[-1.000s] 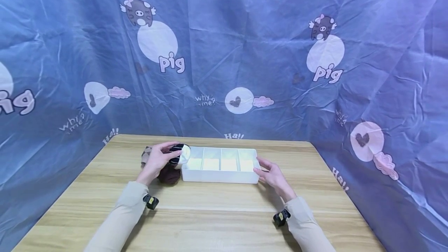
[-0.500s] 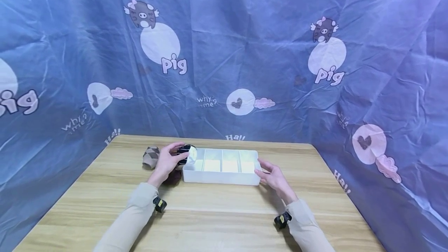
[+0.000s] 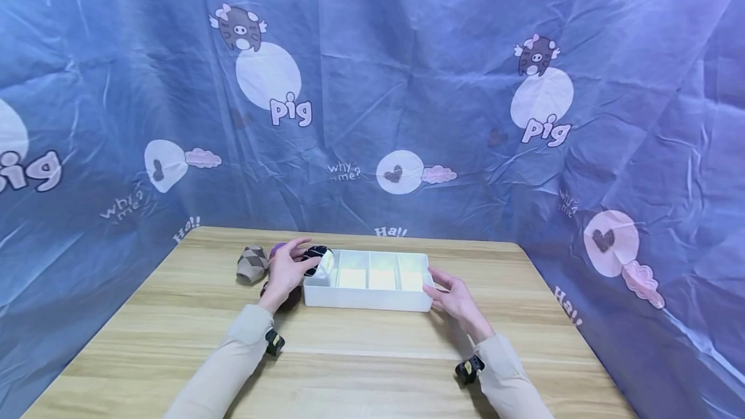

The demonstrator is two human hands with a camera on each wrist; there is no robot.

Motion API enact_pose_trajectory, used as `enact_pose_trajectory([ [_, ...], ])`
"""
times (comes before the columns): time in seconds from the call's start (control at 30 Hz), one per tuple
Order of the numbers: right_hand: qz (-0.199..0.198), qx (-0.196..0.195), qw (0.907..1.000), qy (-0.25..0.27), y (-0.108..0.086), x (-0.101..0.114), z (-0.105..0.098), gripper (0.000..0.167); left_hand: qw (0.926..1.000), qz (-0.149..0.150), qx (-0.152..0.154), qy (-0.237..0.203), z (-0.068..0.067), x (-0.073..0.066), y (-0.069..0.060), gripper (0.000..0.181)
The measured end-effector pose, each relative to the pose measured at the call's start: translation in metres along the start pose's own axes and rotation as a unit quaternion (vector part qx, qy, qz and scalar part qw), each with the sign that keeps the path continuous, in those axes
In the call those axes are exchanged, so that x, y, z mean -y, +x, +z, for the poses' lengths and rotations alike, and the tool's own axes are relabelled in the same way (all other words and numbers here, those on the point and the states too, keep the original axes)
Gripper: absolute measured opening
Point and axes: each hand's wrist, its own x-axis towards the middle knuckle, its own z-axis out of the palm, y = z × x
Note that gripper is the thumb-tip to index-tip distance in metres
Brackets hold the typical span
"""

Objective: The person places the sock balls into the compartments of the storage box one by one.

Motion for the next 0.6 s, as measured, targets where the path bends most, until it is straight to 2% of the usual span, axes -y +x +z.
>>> enact_pose_trajectory([
  [0.3,-0.004,0.000,1.0000,0.002,0.001,-0.002,0.000,0.062,0.9973,0.028,0.005,0.067,0.009,0.002,0.001,0.042],
  [0.6,-0.007,-0.001,1.0000,-0.001,0.002,-0.003,0.000,0.062,0.9939,0.049,0.012,0.098,0.014,0.006,0.003,0.032],
])
